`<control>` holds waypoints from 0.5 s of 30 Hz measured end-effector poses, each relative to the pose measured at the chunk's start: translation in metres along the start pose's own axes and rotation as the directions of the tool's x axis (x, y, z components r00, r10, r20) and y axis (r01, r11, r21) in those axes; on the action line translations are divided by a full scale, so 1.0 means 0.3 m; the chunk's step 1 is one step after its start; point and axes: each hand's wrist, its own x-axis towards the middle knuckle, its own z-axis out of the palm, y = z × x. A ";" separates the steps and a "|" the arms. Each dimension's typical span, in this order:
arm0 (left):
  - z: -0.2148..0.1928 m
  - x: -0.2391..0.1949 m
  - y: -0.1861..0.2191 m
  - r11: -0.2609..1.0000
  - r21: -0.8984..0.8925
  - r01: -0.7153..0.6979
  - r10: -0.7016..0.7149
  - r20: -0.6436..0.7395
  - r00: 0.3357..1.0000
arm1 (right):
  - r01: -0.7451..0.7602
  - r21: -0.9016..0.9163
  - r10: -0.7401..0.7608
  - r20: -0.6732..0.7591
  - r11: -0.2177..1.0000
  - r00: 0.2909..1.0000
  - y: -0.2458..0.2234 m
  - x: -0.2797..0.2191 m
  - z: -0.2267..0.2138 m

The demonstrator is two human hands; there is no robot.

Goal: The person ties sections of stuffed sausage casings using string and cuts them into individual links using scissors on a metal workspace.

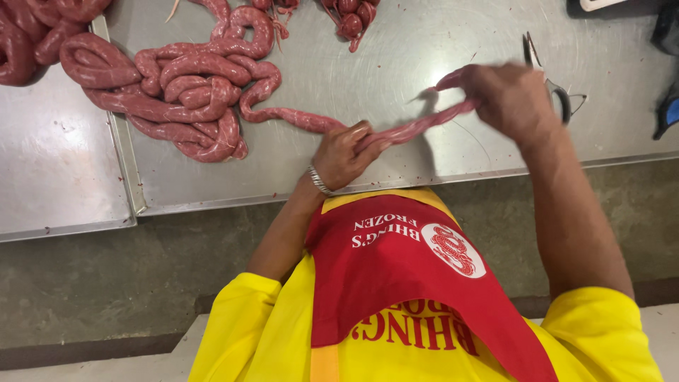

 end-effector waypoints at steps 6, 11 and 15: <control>-0.022 -0.178 -0.106 0.984 0.046 0.174 -0.175 0.021 0.984 | -0.087 0.478 -0.033 0.236 0.874 0.971 -0.167 -0.229 0.348; -0.024 -0.216 -0.120 0.937 -0.028 0.347 -0.347 0.005 0.938 | -0.205 0.467 0.097 0.244 0.860 0.965 -0.260 -0.260 0.446; 0.003 -0.199 -0.132 0.972 0.027 0.234 -0.232 -0.059 0.971 | -0.170 0.276 0.131 0.153 0.946 0.979 -0.296 -0.250 0.487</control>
